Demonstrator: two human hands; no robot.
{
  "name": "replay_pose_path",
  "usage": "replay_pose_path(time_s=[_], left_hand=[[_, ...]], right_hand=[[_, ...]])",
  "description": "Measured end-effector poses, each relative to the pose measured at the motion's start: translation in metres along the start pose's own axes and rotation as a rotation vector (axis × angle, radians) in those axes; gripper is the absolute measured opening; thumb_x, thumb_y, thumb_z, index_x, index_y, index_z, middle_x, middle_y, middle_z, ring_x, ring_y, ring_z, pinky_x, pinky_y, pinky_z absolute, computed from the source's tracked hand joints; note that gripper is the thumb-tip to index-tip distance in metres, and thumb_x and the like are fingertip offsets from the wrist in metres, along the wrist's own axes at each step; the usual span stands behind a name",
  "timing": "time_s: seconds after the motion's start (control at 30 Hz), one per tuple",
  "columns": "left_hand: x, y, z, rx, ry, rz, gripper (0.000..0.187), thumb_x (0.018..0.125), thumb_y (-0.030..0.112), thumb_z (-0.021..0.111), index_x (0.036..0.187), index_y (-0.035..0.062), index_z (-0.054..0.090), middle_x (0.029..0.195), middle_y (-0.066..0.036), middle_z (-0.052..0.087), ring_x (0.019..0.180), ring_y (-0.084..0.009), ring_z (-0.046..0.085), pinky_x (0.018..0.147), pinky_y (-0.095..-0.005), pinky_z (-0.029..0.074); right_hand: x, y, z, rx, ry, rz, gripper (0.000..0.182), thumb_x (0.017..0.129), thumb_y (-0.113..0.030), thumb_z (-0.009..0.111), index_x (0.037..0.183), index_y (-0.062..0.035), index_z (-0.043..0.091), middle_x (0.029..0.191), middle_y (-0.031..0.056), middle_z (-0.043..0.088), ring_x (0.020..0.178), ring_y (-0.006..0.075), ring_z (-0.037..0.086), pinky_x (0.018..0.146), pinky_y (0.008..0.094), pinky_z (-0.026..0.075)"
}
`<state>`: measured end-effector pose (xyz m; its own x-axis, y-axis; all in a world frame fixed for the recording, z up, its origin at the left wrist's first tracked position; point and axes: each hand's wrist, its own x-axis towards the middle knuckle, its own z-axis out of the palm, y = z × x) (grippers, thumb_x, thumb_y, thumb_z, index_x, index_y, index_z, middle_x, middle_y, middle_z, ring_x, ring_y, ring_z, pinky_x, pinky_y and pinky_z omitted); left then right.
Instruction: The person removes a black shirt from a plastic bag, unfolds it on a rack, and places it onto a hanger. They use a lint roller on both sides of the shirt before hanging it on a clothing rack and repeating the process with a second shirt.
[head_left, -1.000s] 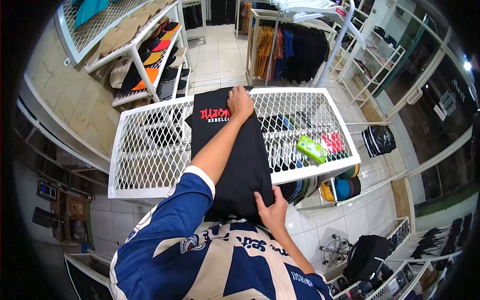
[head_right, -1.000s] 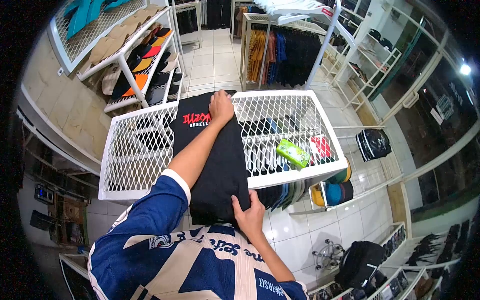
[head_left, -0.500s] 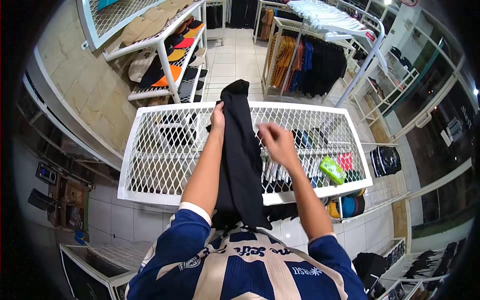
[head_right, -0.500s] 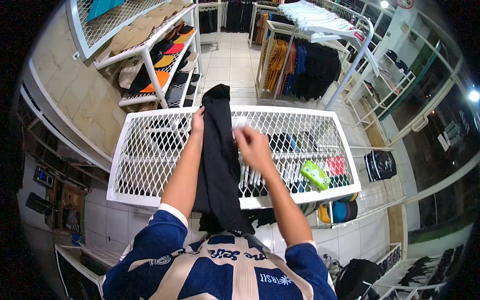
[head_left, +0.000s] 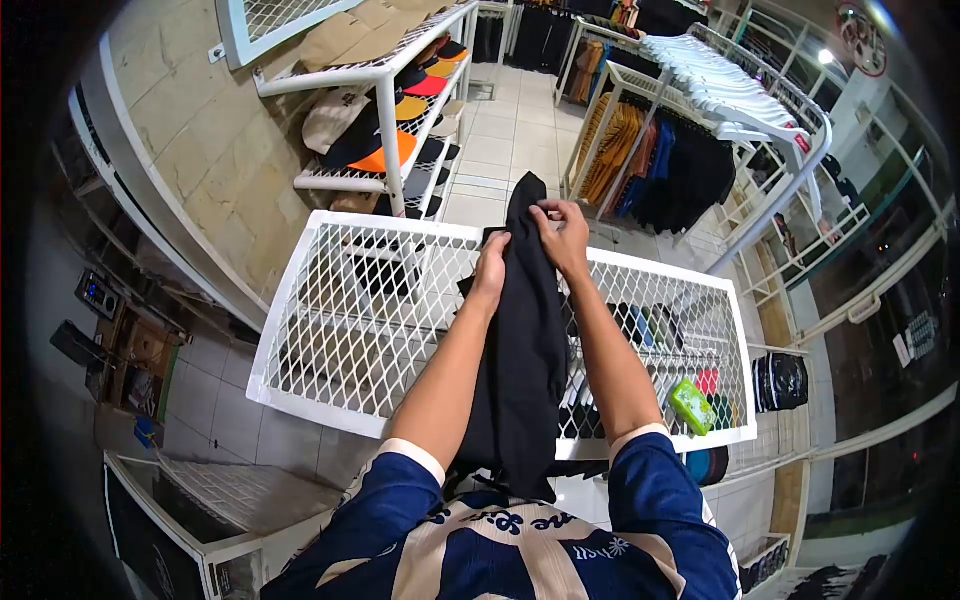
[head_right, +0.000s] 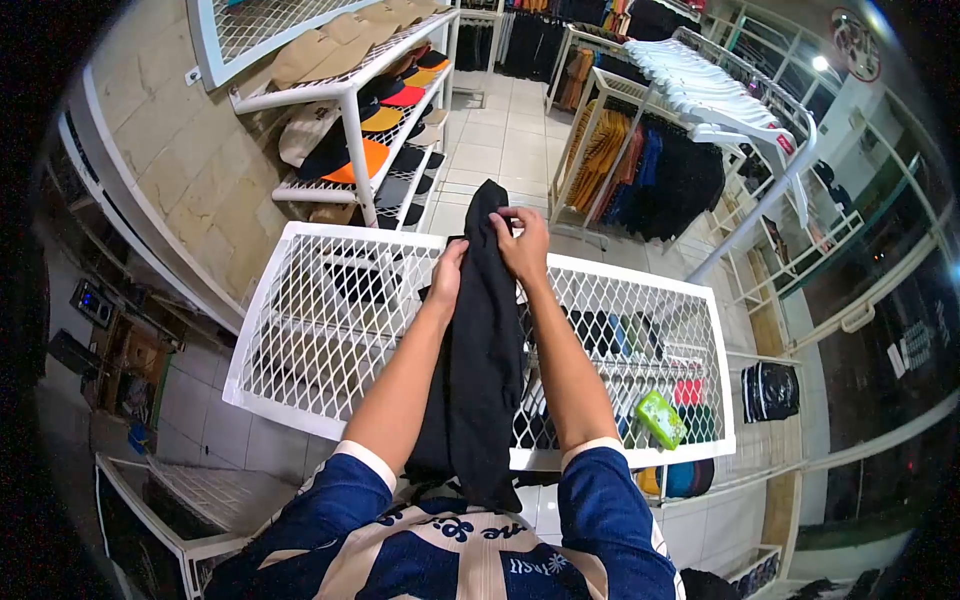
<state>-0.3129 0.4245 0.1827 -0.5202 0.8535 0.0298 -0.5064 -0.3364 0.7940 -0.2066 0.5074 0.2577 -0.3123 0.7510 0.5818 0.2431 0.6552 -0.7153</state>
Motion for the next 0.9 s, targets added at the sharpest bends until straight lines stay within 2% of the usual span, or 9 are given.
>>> replay_pose_path(time_s=[0.03,0.1,0.17,0.27,0.47,0.57,0.7,0.8,0.9], left_hand=[[-0.002,0.002,0.003,0.022,-0.005,0.033,0.033,0.102,0.023,0.048,0.124,0.0014,0.061,0.127,-0.009,0.063,0.12,-0.02,0.056,0.109,-0.0302,0.038],[-0.019,0.024,0.013,0.162,-0.05,0.089,0.028,0.102,0.024,0.046,0.107,0.0002,0.059,0.103,-0.003,0.056,0.101,-0.0147,0.05,0.096,-0.0274,0.038],[-0.021,0.025,0.012,0.22,-0.072,0.147,0.025,0.103,0.024,0.045,0.103,0.0013,0.057,0.098,-0.001,0.053,0.096,-0.0131,0.047,0.092,-0.0267,0.038],[-0.029,0.03,0.022,0.271,-0.096,0.222,0.022,0.105,0.022,0.046,0.098,0.0026,0.053,0.091,0.002,0.046,0.087,-0.0099,0.042,0.085,-0.0251,0.038],[-0.029,0.034,0.031,0.153,-0.071,0.067,0.045,0.1,0.011,0.059,0.14,-0.0061,0.047,0.127,-0.01,0.06,0.119,-0.0162,0.053,0.103,-0.0291,0.04],[-0.012,0.011,0.011,0.251,-0.173,0.143,0.057,0.099,0.008,0.058,0.151,-0.0056,0.036,0.154,-0.021,0.044,0.142,-0.0261,0.044,0.117,-0.0348,0.032],[-0.02,0.026,0.022,0.198,-0.204,0.111,0.051,0.1,0.008,0.055,0.148,-0.0054,0.042,0.146,-0.02,0.052,0.14,-0.0253,0.045,0.115,-0.0348,0.034],[-0.027,0.04,0.027,0.321,-0.068,0.137,0.04,0.102,0.014,0.055,0.138,-0.0036,0.055,0.135,-0.018,0.063,0.133,-0.0273,0.052,0.114,-0.0404,0.035],[-0.037,0.048,0.022,1.429,0.341,0.607,0.034,0.097,0.03,0.062,0.117,0.0039,0.069,0.124,-0.013,0.068,0.12,-0.0341,0.055,0.111,-0.0536,0.029]], right_hand=[[0.004,0.01,0.003,-0.001,-0.027,-0.031,0.021,0.087,-0.023,0.078,0.091,-0.003,0.074,0.098,0.0139,0.07,0.087,0.0249,0.067,0.08,0.0349,0.053],[0.013,0.025,0.005,0.299,-0.072,0.04,0.02,0.097,-0.023,0.069,0.096,-0.0024,0.068,0.099,0.0095,0.071,0.088,0.0163,0.064,0.079,0.0305,0.05],[0.019,0.021,-0.006,0.532,-0.126,0.185,0.021,0.105,-0.023,0.059,0.105,-0.0018,0.062,0.102,0.0054,0.07,0.09,0.0105,0.061,0.08,0.0274,0.049],[0.027,0.042,-0.005,0.382,-0.262,0.13,0.024,0.1,-0.023,0.066,0.109,-0.0017,0.064,0.106,0.0085,0.072,0.086,0.0132,0.063,0.078,0.0289,0.051],[0.023,0.021,0.004,0.174,-0.15,0.117,0.032,0.093,-0.024,0.073,0.114,-0.0002,0.069,0.093,0.0118,0.073,0.079,0.0175,0.067,0.071,0.0331,0.053],[0.026,0.022,0.004,0.157,-0.234,0.214,0.032,0.092,-0.024,0.074,0.113,-0.0005,0.07,0.094,0.012,0.073,0.078,0.0167,0.066,0.071,0.0326,0.053],[0.03,0.022,-0.002,0.118,-0.272,0.143,0.027,0.094,-0.024,0.073,0.108,-0.0016,0.068,0.086,0.0065,0.069,0.074,0.0129,0.06,0.068,0.0296,0.05],[0.034,0.026,-0.005,0.468,-0.131,0.192,0.019,0.098,-0.022,0.069,0.096,-0.0065,0.059,0.08,-0.0056,0.052,0.072,0.0056,0.046,0.065,0.023,0.039],[0.041,0.029,-0.015,0.621,-0.093,0.195,0.014,0.099,-0.019,0.068,0.096,-0.0078,0.06,0.078,-0.008,0.053,0.07,0.0015,0.044,0.061,0.0206,0.034]])
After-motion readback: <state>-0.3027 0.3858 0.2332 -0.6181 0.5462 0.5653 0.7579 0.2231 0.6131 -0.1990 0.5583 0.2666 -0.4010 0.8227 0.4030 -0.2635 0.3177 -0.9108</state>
